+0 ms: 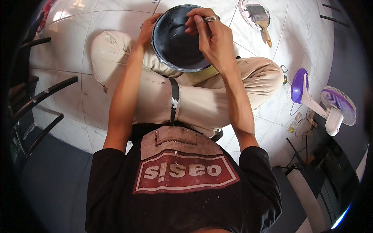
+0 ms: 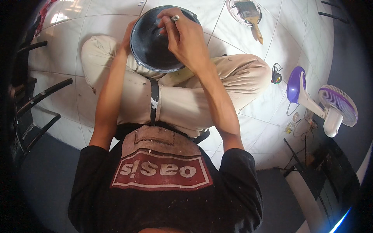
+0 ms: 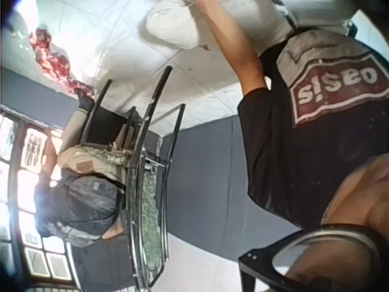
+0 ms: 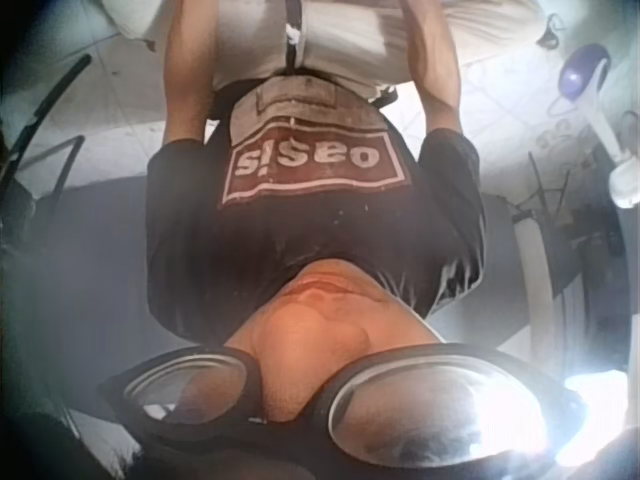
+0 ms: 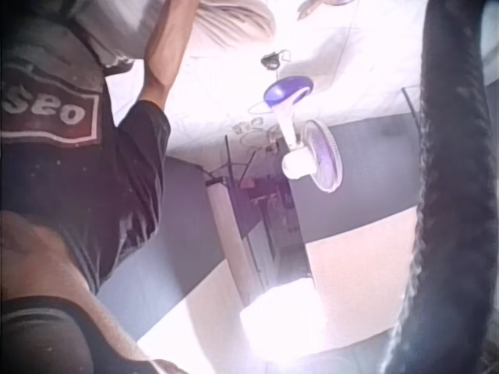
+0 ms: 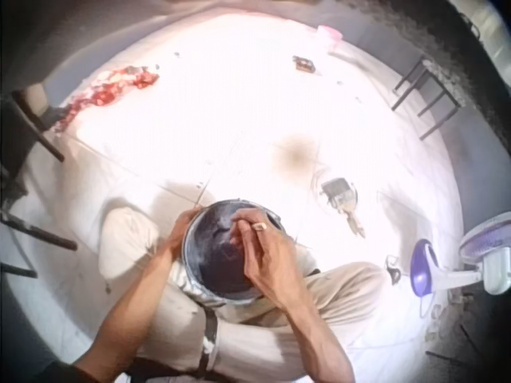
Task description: The person sits on the floor and stirs dark paint in a bucket with a stick. They then pick up a paintbrush, dip it into the paint, and apply paint to a nearby door.
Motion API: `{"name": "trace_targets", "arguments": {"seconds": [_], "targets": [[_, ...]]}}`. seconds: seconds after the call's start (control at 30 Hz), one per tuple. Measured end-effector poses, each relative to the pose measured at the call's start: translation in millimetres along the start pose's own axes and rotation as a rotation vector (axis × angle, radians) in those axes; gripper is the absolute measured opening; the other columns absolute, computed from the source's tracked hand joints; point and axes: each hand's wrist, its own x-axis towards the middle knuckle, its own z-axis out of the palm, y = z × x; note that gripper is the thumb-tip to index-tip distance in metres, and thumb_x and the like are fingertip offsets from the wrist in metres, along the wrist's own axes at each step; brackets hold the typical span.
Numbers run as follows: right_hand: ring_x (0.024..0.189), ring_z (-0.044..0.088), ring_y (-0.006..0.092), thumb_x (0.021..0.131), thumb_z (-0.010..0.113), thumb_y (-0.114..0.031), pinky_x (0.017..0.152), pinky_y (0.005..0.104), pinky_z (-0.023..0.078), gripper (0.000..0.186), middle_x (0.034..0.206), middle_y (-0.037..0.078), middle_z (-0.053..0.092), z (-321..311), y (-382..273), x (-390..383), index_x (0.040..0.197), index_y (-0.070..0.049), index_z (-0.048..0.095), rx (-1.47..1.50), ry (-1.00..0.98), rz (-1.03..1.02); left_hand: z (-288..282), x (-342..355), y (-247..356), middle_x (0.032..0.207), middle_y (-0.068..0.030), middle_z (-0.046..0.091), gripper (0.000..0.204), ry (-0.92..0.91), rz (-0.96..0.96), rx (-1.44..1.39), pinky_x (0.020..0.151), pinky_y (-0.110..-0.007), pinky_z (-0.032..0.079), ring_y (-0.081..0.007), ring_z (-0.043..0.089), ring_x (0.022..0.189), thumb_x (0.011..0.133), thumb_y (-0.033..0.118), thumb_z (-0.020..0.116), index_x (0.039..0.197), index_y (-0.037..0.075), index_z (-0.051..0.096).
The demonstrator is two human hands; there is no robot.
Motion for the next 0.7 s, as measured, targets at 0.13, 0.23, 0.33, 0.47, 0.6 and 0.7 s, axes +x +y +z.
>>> {"name": "trace_targets", "arguments": {"seconds": [0.13,0.23,0.33,0.47,0.6,0.7], "targets": [[0.07,0.072,0.0206,0.107,0.056,-0.012,0.062,0.0334,0.054,0.012,0.079,0.009,0.07,-7.2,4.3,-5.8,0.113,-0.005,0.063,-0.305,-0.19,0.119,-2.2,0.3,-4.7,0.108,-0.005,0.075,0.03,0.017,0.039,-0.029,0.088,-0.027,0.054,-0.0123,0.068,0.097,0.099,0.016,0.062,0.122,-0.001,0.071],[0.069,0.071,0.0287,0.105,0.058,-0.01,0.063,0.0379,0.055,0.011,0.078,0.013,0.069,-5.1,-0.5,-8.7,0.113,-0.005,0.062,0.033,-0.135,0.225,-1.5,1.6,-4.5,0.108,-0.0053,0.075,0.031,0.005,0.029,-0.04,0.088,-0.027,0.054,-0.0123,0.068,0.097,0.1,0.017,0.062,0.123,-0.001,0.071],[0.068,0.069,0.0324,0.103,0.058,-0.008,0.064,0.0399,0.054,0.011,0.077,0.015,0.068,-2.0,8.6,-4.1,0.113,-0.006,0.063,-0.243,-0.02,0.037,-0.7,1.3,-2.3,0.109,-0.0056,0.075,0.031,-0.013,0.012,-0.023,0.088,-0.027,0.054,-0.0123,0.068,0.098,0.1,0.018,0.061,0.123,-0.001,0.071],[0.069,0.069,0.0285,0.104,0.058,-0.008,0.064,0.0373,0.053,0.01,0.08,0.014,0.069,-2.5,-4.6,-10.3,0.112,-0.005,0.062,-0.07,-0.346,0.236,-5.3,-2.1,-2.6,0.109,-0.0058,0.075,0.032,-0.017,0.019,-0.051,0.088,-0.027,0.054,-0.0125,0.068,0.098,0.1,0.019,0.061,0.123,-0.001,0.071],[0.07,0.07,0.0219,0.105,0.057,-0.009,0.064,0.0329,0.054,0.011,0.083,0.011,0.069,0.4,1.9,-2.5,0.113,-0.004,0.062,-0.028,-0.025,0.027,-2.4,1.0,-2.4,0.11,-0.0066,0.075,0.033,0.002,0.039,0.069,0.089,-0.027,0.054,-0.0128,0.068,0.099,0.1,0.02,0.061,0.122,-0.002,0.071],[0.071,0.071,0.0202,0.106,0.056,-0.009,0.064,0.0324,0.055,0.011,0.081,0.01,0.069,-4.5,5.9,-6.8,0.113,-0.004,0.063,-0.414,-0.19,0.003,-2.2,0.5,-2.6,0.111,-0.0067,0.075,0.034,0.02,-0.02,-0.018,0.09,-0.028,0.053,-0.013,0.067,0.1,0.099,0.021,0.062,0.123,-0.001,0.072]]}}
